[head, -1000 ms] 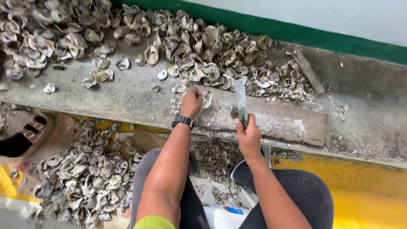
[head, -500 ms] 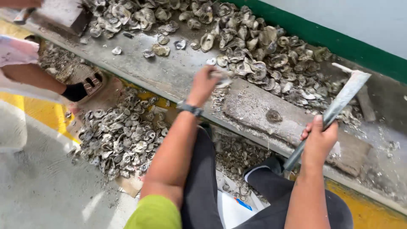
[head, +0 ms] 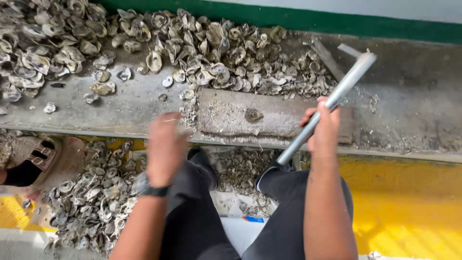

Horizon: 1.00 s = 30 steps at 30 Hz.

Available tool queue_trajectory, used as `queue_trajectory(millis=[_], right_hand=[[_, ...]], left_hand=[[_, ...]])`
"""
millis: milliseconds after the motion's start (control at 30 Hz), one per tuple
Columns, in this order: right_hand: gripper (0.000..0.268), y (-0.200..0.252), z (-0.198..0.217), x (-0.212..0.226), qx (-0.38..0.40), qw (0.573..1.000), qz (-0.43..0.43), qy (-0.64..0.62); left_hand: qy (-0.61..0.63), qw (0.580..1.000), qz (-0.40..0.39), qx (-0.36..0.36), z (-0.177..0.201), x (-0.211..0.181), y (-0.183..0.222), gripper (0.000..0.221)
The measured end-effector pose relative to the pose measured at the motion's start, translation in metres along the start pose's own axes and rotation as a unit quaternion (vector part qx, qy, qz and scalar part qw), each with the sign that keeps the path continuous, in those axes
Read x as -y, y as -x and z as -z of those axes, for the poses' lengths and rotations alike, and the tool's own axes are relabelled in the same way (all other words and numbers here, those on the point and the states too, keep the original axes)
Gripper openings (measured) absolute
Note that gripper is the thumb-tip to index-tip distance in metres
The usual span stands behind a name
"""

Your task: Shucking oysters using a specialized shucking tool on a wooden block.

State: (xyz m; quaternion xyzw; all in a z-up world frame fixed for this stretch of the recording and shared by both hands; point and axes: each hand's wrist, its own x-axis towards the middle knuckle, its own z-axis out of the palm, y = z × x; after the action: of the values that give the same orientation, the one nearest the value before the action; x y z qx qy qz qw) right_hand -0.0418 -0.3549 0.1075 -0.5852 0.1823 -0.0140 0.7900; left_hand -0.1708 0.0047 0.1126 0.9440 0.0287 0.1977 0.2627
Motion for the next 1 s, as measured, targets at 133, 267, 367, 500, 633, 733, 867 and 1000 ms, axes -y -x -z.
queue_trajectory(millis=[133,267,367,500,633,733,867,1000], right_hand=[[0.017,-0.010,-0.006,-0.038,-0.022,0.997,-0.065,-0.023],[0.020,-0.039,-0.001,-0.070,0.048,0.990,-0.023,0.131],[0.021,-0.043,-0.007,-0.086,0.093,0.973,-0.025,0.211],[0.022,-0.045,-0.018,-0.104,0.122,0.949,0.019,0.290],[0.029,-0.029,-0.025,-0.123,0.113,0.917,0.013,0.383],[0.033,-0.020,-0.034,-0.148,0.117,0.867,0.155,0.459],[0.039,0.000,-0.051,-0.153,0.185,0.841,0.081,0.502],[0.040,0.012,-0.055,-0.158,0.214,0.820,0.119,0.518]], left_hand=[[0.001,0.991,-0.011,0.132,-0.157,-0.035,-0.046,0.043],[-0.056,0.978,-0.077,0.183,-0.259,-0.035,-0.053,0.048],[-0.037,0.975,-0.086,0.202,-0.270,-0.035,-0.050,0.048],[-0.041,0.986,-0.106,0.123,-0.301,0.005,-0.050,0.040],[0.124,0.963,0.186,0.149,-0.271,0.040,-0.059,0.044],[0.167,0.950,0.254,0.075,-0.268,0.090,-0.063,0.058],[0.320,0.910,0.259,0.042,-0.309,0.140,-0.057,0.034],[0.266,0.932,0.242,0.044,-0.302,0.127,-0.057,0.021]])
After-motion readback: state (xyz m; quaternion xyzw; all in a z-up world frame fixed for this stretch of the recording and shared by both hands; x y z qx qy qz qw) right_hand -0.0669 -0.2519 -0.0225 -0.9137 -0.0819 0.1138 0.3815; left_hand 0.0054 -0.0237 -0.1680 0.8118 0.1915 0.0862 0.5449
